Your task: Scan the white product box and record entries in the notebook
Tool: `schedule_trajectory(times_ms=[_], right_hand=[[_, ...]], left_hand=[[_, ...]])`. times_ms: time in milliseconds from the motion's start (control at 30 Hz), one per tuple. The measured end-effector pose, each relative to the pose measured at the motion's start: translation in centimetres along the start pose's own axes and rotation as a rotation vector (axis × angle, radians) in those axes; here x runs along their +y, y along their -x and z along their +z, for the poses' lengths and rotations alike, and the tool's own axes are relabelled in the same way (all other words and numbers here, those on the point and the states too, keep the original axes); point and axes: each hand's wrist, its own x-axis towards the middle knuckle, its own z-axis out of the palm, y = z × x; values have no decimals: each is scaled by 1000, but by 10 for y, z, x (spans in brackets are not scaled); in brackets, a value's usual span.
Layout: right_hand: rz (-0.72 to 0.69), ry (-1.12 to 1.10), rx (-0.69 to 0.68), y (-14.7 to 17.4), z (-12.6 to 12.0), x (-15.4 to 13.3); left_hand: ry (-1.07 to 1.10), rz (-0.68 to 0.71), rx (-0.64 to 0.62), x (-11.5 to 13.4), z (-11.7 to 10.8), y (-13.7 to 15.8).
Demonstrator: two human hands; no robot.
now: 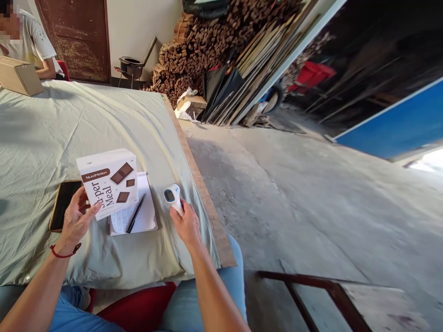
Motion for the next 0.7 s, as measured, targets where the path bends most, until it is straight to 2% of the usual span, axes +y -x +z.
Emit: schedule_trajectory(times_ms=[67, 167, 233, 333, 500, 700], right_hand=[[61, -268, -76, 14, 3, -27], [129, -668, -348, 42, 11, -69], [144, -768, -474, 60, 19, -89], [177, -760, -541, 77, 29, -102], [221, -713, -523, 78, 37, -102], [102, -640, -518, 76, 39, -101]], left_hand=[[114, -96, -63, 4, 0, 6], [196, -169, -81, 5, 1, 10], [209, -192, -62, 5, 3, 9], [230, -205, -73, 5, 3, 7], [213, -161, -147, 10, 1, 9], [174, -134, -206, 9, -2, 9]])
